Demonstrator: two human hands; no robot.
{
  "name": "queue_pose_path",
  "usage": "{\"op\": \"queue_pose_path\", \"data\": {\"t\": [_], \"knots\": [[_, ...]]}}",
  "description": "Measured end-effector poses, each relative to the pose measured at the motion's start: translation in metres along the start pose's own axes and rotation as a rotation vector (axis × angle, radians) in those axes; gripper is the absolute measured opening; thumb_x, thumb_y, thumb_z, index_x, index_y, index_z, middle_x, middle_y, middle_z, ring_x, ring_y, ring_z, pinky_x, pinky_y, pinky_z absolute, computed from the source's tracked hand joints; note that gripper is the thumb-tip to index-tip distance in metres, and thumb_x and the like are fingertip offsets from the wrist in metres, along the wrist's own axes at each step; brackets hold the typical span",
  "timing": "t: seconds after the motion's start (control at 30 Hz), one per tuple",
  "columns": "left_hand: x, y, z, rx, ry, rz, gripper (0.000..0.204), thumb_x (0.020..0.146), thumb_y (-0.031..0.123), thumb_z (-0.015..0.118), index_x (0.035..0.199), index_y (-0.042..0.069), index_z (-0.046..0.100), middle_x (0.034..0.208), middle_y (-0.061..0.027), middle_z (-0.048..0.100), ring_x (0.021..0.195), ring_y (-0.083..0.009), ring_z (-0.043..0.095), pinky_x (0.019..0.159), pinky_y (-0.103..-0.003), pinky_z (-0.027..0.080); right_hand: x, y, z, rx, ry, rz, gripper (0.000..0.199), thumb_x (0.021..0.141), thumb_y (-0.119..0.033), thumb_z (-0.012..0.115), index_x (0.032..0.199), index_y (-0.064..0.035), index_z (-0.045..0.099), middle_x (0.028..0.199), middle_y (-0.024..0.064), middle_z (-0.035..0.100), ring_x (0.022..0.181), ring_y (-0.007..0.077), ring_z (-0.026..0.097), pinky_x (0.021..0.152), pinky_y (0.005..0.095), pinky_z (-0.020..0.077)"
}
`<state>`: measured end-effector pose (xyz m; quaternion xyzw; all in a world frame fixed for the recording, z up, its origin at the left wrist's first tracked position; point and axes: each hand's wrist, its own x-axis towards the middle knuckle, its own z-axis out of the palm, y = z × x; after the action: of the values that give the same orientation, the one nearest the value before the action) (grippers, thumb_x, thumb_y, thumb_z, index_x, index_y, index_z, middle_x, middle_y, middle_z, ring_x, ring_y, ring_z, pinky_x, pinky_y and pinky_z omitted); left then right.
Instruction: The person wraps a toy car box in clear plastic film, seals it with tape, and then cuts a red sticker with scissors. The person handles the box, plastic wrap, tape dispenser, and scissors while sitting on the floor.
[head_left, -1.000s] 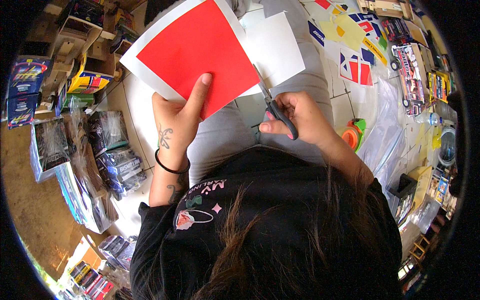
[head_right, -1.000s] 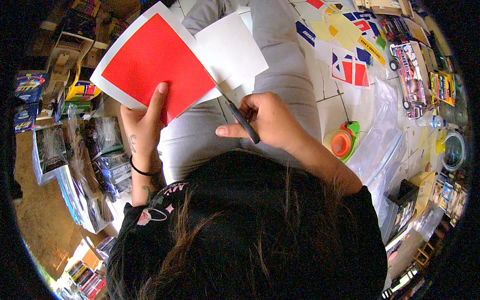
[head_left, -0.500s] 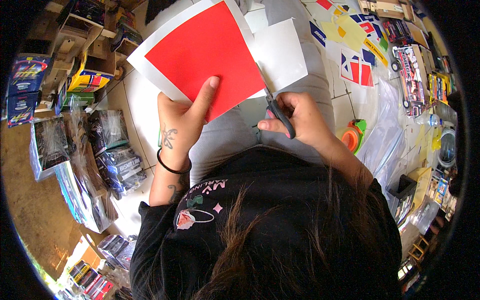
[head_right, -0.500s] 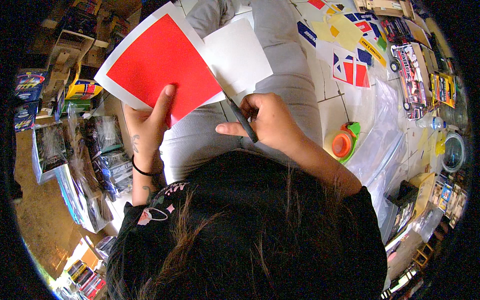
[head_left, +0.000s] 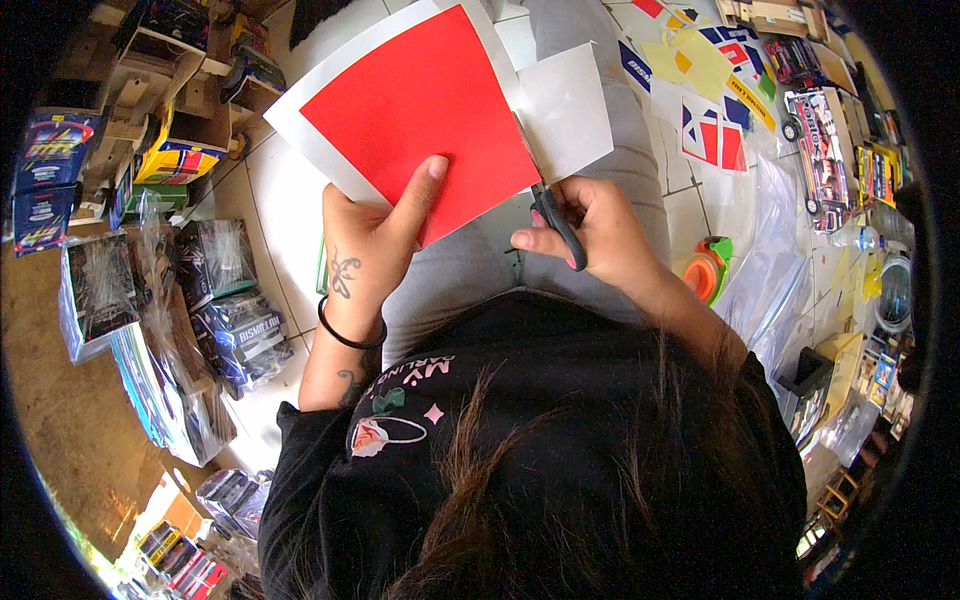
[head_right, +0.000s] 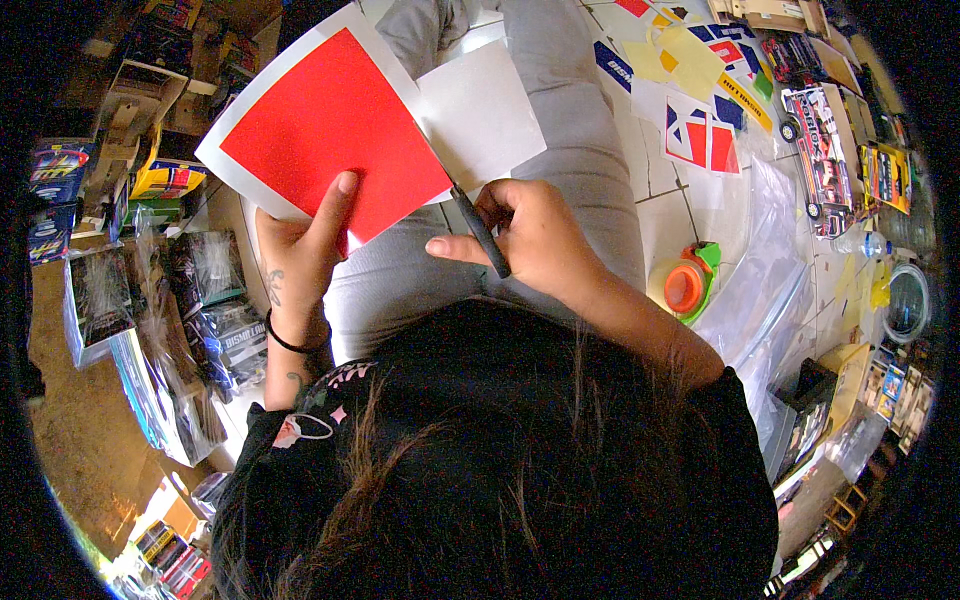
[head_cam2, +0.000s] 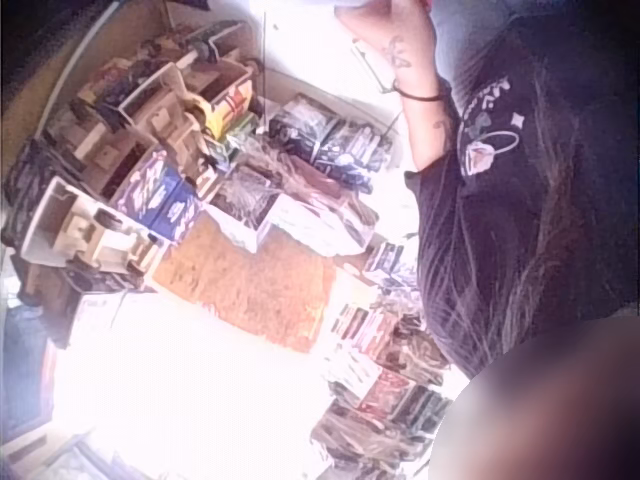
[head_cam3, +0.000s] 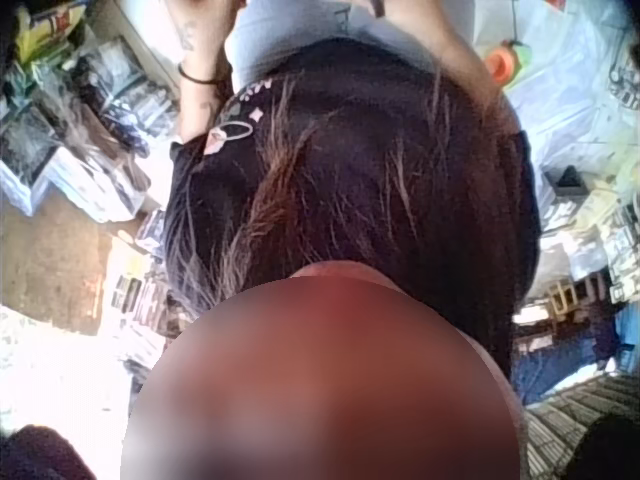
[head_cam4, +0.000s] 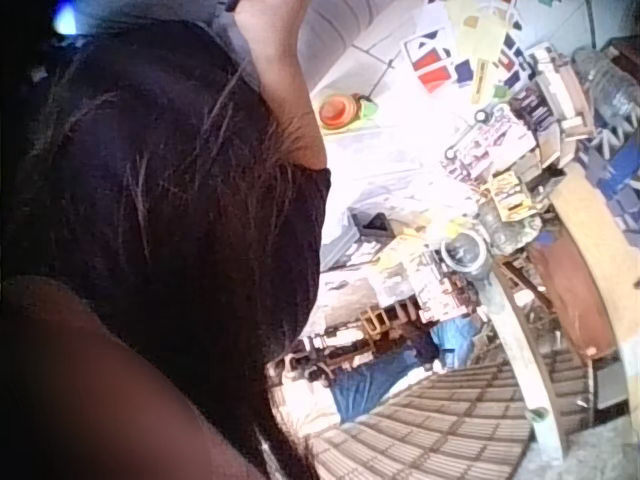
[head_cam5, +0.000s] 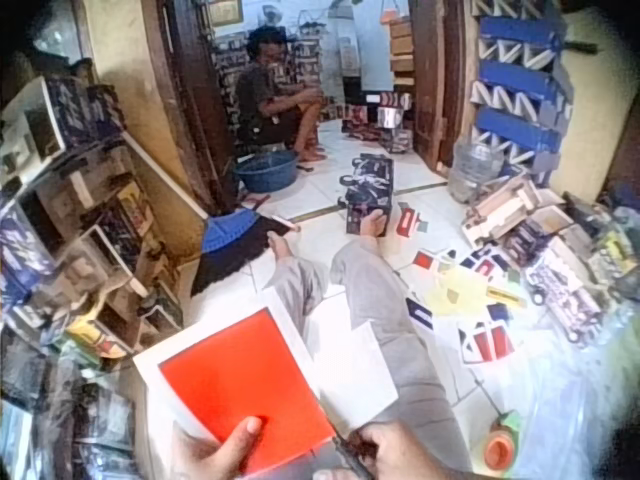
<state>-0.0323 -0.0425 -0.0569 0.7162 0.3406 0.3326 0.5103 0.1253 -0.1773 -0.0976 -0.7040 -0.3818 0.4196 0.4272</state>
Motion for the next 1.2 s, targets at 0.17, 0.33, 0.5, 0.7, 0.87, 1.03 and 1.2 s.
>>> {"op": "queue_pose_path", "data": {"t": [0.17,0.33,0.5,0.7,0.87,1.03,1.2], "knots": [[0.001,0.000,-0.002,-0.007,-0.017,0.019,0.024,0.086,0.019,0.069,0.088,-0.005,0.065,0.065,-0.0048,0.064,0.052,-0.0083,0.056,0.048,-0.022,0.042,0.001,0.000,0.002,0.039,0.016,0.020,0.037,0.066,-0.028,0.086,0.072,-0.0023,0.060,0.062,-0.0018,0.054,0.057,0.0049,0.047,0.053,0.0219,0.0379],[-0.001,0.002,-0.007,0.036,-0.082,-0.156,0.029,0.082,0.010,0.071,0.105,-0.005,0.060,0.090,-0.0096,0.067,0.077,-0.0143,0.063,0.068,-0.025,0.049,0.003,-0.001,0.003,0.014,0.058,-0.058,0.044,0.065,-0.037,0.085,0.069,0.0011,0.063,0.057,0.0023,0.055,0.053,0.0093,0.046,0.050,0.0262,0.0379],[-0.004,-0.004,-0.002,-0.028,-0.074,-0.079,0.034,0.081,0.007,0.072,0.110,-0.005,0.058,0.097,-0.0109,0.067,0.084,-0.0165,0.064,0.075,-0.027,0.050,0.003,-0.006,0.003,0.084,0.033,-0.067,0.038,0.067,-0.029,0.084,0.080,0.0005,0.064,0.063,-0.0003,0.056,0.057,0.0066,0.047,0.053,0.0237,0.0383],[-0.005,-0.009,-0.001,-0.012,-0.067,-0.119,0.028,0.083,0.012,0.071,0.104,-0.004,0.061,0.091,-0.0097,0.068,0.077,-0.0144,0.064,0.067,-0.025,0.050,0.005,0.001,0.002,0.101,-0.007,-0.047,0.033,0.070,-0.023,0.083,0.084,-0.0006,0.063,0.066,-0.0022,0.056,0.059,0.0051,0.048,0.054,0.0218,0.0383],[-0.001,-0.013,0.001,0.055,0.015,-0.195,0.027,0.085,0.022,0.070,0.078,-0.004,0.066,0.056,-0.0050,0.061,0.046,-0.0089,0.054,0.044,-0.023,0.041,0.004,0.018,-0.007,0.198,-0.303,0.131,0.031,0.072,-0.023,0.081,0.084,-0.0031,0.060,0.068,-0.0045,0.055,0.060,0.0040,0.048,0.054,0.0207,0.0377],[0.002,-0.019,-0.003,0.084,-0.028,-0.159,0.029,0.084,0.024,0.071,0.078,-0.005,0.066,0.055,-0.0051,0.060,0.044,-0.0092,0.053,0.042,-0.024,0.040,0.009,0.025,-0.024,0.160,-0.420,0.153,0.028,0.073,-0.020,0.080,0.085,-0.0041,0.059,0.070,-0.0042,0.055,0.058,0.0031,0.048,0.051,0.0188,0.0361],[-0.001,-0.021,-0.003,0.128,-0.140,-0.198,0.030,0.084,0.025,0.071,0.078,-0.004,0.065,0.052,-0.0041,0.059,0.042,-0.0081,0.051,0.041,-0.024,0.039,0.024,0.009,-0.040,0.076,-0.426,0.212,0.035,0.070,-0.029,0.082,0.077,-0.0018,0.062,0.058,0.0009,0.054,0.049,0.0084,0.046,0.045,0.0246,0.0344]]}}
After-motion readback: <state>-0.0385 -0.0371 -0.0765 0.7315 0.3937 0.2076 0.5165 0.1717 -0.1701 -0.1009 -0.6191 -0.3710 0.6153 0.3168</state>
